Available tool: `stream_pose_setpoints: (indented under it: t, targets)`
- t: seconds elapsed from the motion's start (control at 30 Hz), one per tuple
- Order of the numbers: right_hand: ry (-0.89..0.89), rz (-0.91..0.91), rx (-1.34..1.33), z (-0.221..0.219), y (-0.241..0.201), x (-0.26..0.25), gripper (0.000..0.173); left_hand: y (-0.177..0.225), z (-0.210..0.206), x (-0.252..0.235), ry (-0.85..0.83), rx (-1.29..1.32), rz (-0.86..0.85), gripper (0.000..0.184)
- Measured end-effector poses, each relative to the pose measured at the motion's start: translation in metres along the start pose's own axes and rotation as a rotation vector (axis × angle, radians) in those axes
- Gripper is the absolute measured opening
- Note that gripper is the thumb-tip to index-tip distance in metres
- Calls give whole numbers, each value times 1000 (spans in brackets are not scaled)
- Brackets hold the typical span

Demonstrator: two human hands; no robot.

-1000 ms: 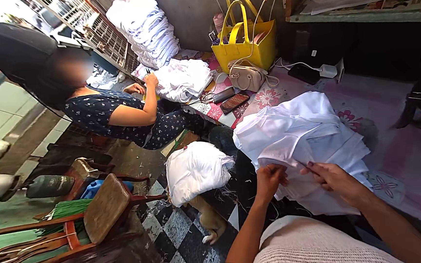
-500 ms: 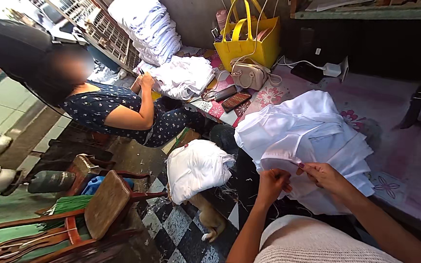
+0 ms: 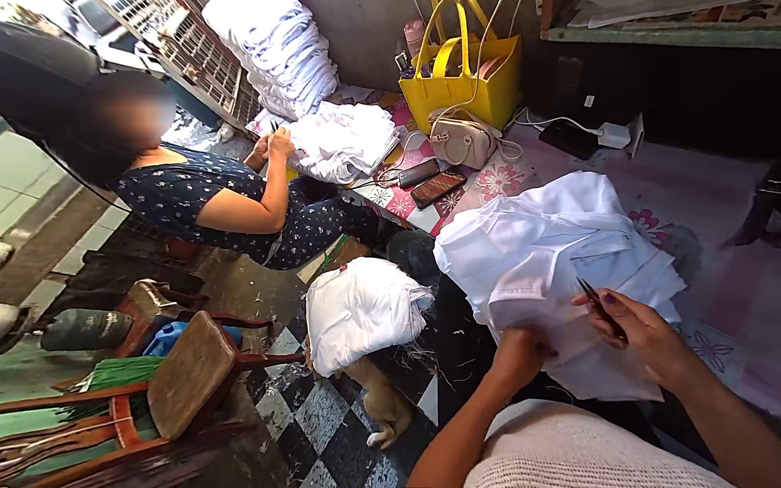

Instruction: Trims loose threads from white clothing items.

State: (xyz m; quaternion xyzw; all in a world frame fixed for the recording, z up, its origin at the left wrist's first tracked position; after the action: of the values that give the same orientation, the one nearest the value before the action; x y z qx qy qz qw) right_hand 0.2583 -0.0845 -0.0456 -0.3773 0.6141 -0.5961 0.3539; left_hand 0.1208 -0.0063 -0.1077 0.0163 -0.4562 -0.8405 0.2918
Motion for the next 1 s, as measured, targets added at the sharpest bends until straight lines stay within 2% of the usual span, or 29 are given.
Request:
stream_pose_setpoints:
  t: [0.1,0.13,0.17,0.2,0.27,0.3,0.33,0.4,0.47,0.5,0.57,0.63,0.73,0.8,0.87,0.93,1.0]
  targets:
    - [30,56,100,8,10,-2,38,-25,-7,42,-376,-269,289,23]
    - [27,76,176,6,11,-3,35,-25,1,51,-398,-324,366,28]
    - [28,115,295,3,11,-5,38,-17,15,57,-309,-340,373,29]
    - [35,169,446,-5,9,-8,48,0,33,59,-99,-324,286,28]
    - [64,290,709,-25,7,-16,65,38,63,59,457,-322,-62,20]
    - [95,367,818,-35,6,-21,61,48,68,56,643,-371,-188,25]
    - [143,461,907,-41,5,-25,51,48,69,49,720,-431,-234,34]
    - [250,577,971,-38,-7,-31,30,27,69,36,711,-447,-204,44]
    - [276,524,880,-20,-28,-38,24,7,82,37,656,-380,-145,27]
    - [234,437,790,-13,-38,-44,24,3,95,40,620,-304,-146,17]
    - [60,235,573,-12,-57,-65,24,11,134,44,584,-51,-177,14]
    - [-44,144,393,-25,-72,-96,26,19,187,43,743,148,-161,17]
    - [-15,172,223,-52,-70,-159,26,0,240,16,1069,205,-43,22]
    - [16,207,303,-63,-35,-203,32,-6,231,-14,1065,77,-37,33]
    - [87,219,386,-62,2,-227,39,-13,193,-47,942,-43,-89,40]
    - [199,321,249,-52,10,-225,36,-47,155,-68,864,-15,-102,41]
    - [227,357,24,-42,5,-204,31,-74,138,-64,873,141,-119,45]
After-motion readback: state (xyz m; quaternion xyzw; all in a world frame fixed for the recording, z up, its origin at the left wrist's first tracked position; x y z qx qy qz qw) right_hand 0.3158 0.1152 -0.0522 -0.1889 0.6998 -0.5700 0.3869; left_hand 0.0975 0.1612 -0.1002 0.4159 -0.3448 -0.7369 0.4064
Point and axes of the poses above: each hand's wrist, its own x-axis away from the middle knuckle, its own z-axis out of the back of the hand, y = z × x, the point moved 8 cm from there along -x, towards the middle knuckle, and after that the axes turned 7 degrees about z, right-handed, at the moved point
